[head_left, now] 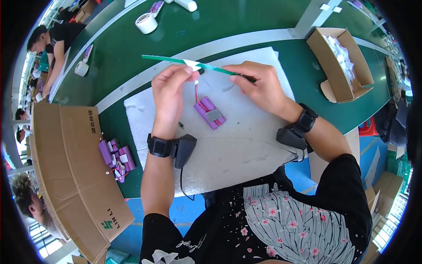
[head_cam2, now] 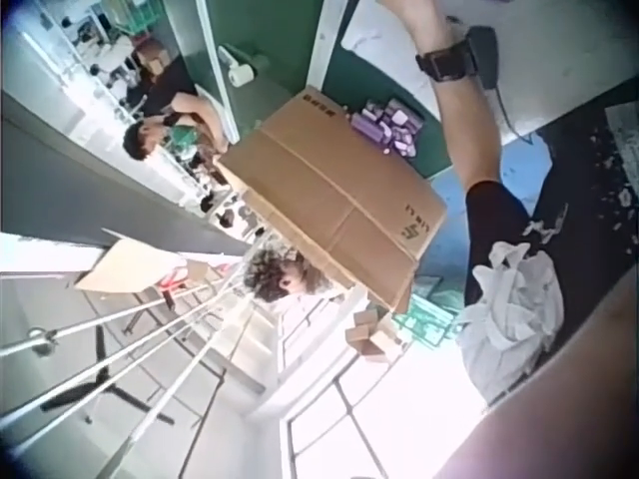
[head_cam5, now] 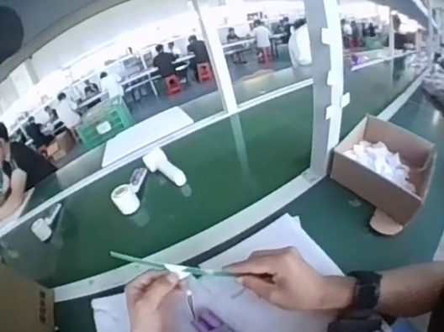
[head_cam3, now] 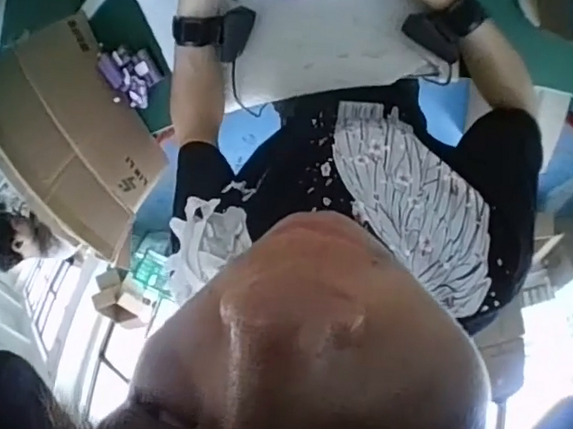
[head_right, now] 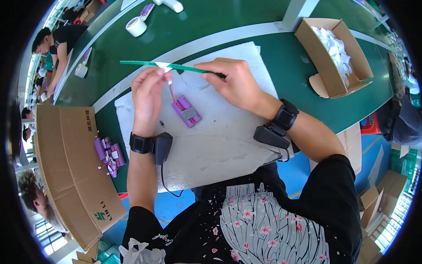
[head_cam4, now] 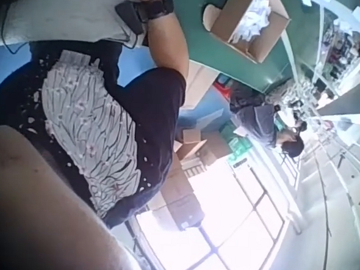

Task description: The person picks up a green strip and a white sticker, then wraps the sticker around the strip before placing it on the table.

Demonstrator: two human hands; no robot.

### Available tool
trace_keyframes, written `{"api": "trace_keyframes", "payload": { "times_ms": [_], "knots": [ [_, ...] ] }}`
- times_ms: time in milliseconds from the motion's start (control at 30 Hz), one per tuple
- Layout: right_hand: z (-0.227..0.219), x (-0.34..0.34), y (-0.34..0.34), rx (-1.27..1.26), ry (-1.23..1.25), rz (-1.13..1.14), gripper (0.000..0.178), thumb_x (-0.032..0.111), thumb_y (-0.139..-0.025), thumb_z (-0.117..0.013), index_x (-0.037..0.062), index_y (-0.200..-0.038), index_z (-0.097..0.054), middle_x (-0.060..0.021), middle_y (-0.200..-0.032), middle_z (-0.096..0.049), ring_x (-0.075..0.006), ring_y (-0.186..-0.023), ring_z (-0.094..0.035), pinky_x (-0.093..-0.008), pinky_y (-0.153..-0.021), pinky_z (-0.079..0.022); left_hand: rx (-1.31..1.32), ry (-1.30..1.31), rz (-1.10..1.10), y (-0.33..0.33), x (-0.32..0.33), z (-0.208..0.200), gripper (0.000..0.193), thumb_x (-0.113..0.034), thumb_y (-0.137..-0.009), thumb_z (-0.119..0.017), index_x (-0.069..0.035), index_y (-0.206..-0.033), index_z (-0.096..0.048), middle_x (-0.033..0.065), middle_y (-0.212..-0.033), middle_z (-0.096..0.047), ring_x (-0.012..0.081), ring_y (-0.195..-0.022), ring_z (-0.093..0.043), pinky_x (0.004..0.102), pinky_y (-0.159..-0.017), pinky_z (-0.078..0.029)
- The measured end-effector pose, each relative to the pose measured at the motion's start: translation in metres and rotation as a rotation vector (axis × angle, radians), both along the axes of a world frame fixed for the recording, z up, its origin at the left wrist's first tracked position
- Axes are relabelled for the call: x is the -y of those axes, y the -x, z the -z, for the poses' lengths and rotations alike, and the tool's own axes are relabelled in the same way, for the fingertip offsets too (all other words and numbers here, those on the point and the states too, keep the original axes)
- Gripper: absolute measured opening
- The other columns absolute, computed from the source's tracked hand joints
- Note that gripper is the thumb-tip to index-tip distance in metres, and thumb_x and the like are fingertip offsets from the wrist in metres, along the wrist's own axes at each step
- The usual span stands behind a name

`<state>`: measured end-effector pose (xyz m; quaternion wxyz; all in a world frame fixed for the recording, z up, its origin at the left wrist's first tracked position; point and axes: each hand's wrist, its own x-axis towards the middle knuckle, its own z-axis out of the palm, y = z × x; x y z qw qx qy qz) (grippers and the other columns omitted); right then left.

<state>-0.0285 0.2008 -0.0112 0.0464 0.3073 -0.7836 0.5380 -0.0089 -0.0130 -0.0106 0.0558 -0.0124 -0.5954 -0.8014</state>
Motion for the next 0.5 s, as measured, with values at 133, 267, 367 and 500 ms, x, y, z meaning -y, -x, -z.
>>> {"api": "trace_keyframes", "payload": {
  "times_ms": [133, 267, 367, 500],
  "knots": [
    [-0.001, -0.004, -0.001, 0.022, -0.019, 0.011, 0.023, -0.001, -0.081, -0.056, 0.0012, -0.103, -0.062, -0.0062, -0.072, -0.058, -0.0089, -0.051, -0.048, -0.0218, -0.047, -0.038, -0.048, -0.105, -0.075, 0.009, 0.020, -0.001, 0.016, -0.007, -0.078, -0.059, 0.006, -0.086, -0.062, 0.0125, -0.078, -0.064, 0.0171, -0.071, -0.059, 0.0286, -0.072, -0.045],
    [-0.003, -0.002, -0.003, 0.057, -0.034, 0.006, 0.023, -0.001, -0.081, -0.056, 0.0006, -0.103, -0.062, -0.0056, -0.071, -0.056, -0.0083, -0.051, -0.047, -0.0219, -0.046, -0.037, -0.040, -0.126, -0.111, 0.005, 0.018, 0.000, 0.016, -0.007, -0.078, -0.059, 0.006, -0.086, -0.062, 0.0124, -0.078, -0.064, 0.0170, -0.071, -0.059, 0.0286, -0.072, -0.045],
    [-0.004, -0.001, -0.003, 0.071, -0.032, 0.004, 0.023, -0.001, -0.081, -0.056, 0.0005, -0.103, -0.062, -0.0054, -0.071, -0.056, -0.0080, -0.051, -0.047, -0.0218, -0.046, -0.037, -0.018, -0.079, -0.057, 0.001, -0.001, 0.002, 0.016, -0.007, -0.078, -0.059, 0.006, -0.086, -0.062, 0.0125, -0.077, -0.064, 0.0169, -0.070, -0.059, 0.0285, -0.071, -0.045],
    [-0.005, 0.000, -0.004, 0.073, -0.017, 0.000, 0.022, -0.001, -0.082, -0.056, 0.0006, -0.103, -0.062, -0.0053, -0.070, -0.056, -0.0080, -0.051, -0.047, -0.0216, -0.046, -0.037, 0.022, 0.035, 0.001, -0.002, -0.014, 0.000, 0.017, -0.008, -0.078, -0.059, 0.006, -0.087, -0.062, 0.0129, -0.077, -0.064, 0.0170, -0.069, -0.060, 0.0284, -0.071, -0.046]
  ]
}}
